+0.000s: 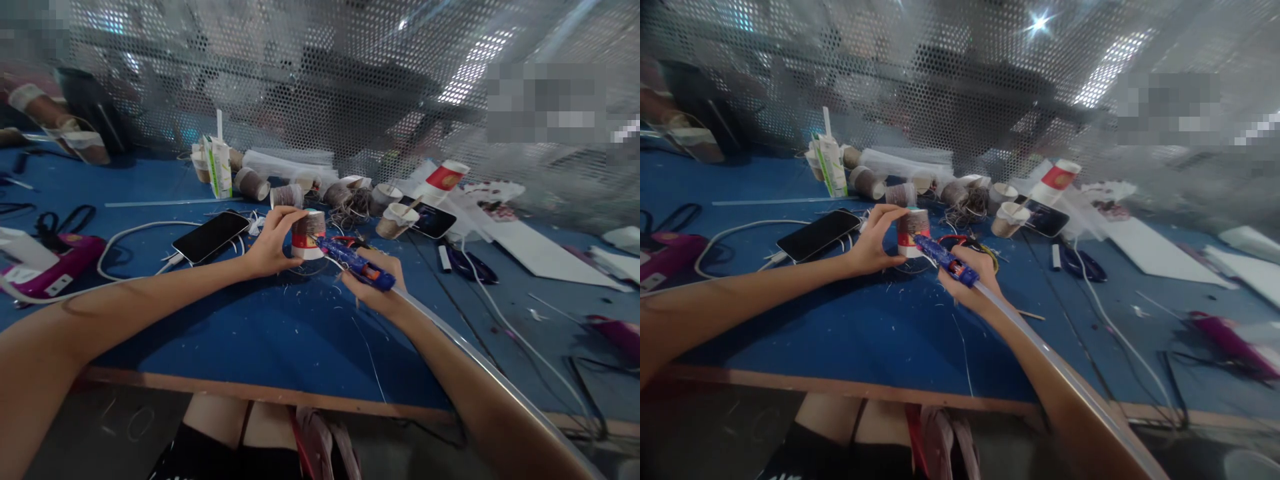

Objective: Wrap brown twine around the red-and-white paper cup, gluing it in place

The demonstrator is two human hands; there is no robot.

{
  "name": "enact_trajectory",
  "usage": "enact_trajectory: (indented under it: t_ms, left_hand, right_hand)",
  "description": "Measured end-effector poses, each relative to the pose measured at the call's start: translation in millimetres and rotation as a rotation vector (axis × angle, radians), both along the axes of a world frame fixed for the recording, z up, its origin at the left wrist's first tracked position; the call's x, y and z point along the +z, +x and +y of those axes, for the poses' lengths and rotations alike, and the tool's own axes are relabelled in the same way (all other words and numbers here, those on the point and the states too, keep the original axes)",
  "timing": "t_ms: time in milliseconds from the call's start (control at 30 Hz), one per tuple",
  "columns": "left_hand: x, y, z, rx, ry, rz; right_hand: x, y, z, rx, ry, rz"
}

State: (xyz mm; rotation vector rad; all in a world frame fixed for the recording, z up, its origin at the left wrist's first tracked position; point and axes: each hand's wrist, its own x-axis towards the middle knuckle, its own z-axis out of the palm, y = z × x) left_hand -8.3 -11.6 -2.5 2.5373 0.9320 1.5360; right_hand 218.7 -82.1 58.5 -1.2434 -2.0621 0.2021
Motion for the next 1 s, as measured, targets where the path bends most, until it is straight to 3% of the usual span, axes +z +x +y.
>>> enact_trajectory:
  t_ms: [467, 1000]
  left_hand:
    - [-0.8, 0.7, 0.9, -0.039, 0.007, -0.030]
    - [0.5, 0.8, 3.8, 0.022, 0.009, -0.099]
  right_hand:
    - [2.0, -2.9, -1.6, -0.081, -0.077, 0.025]
    - [8.5, 0.4, -2.1, -0.158, -0.121, 0.139]
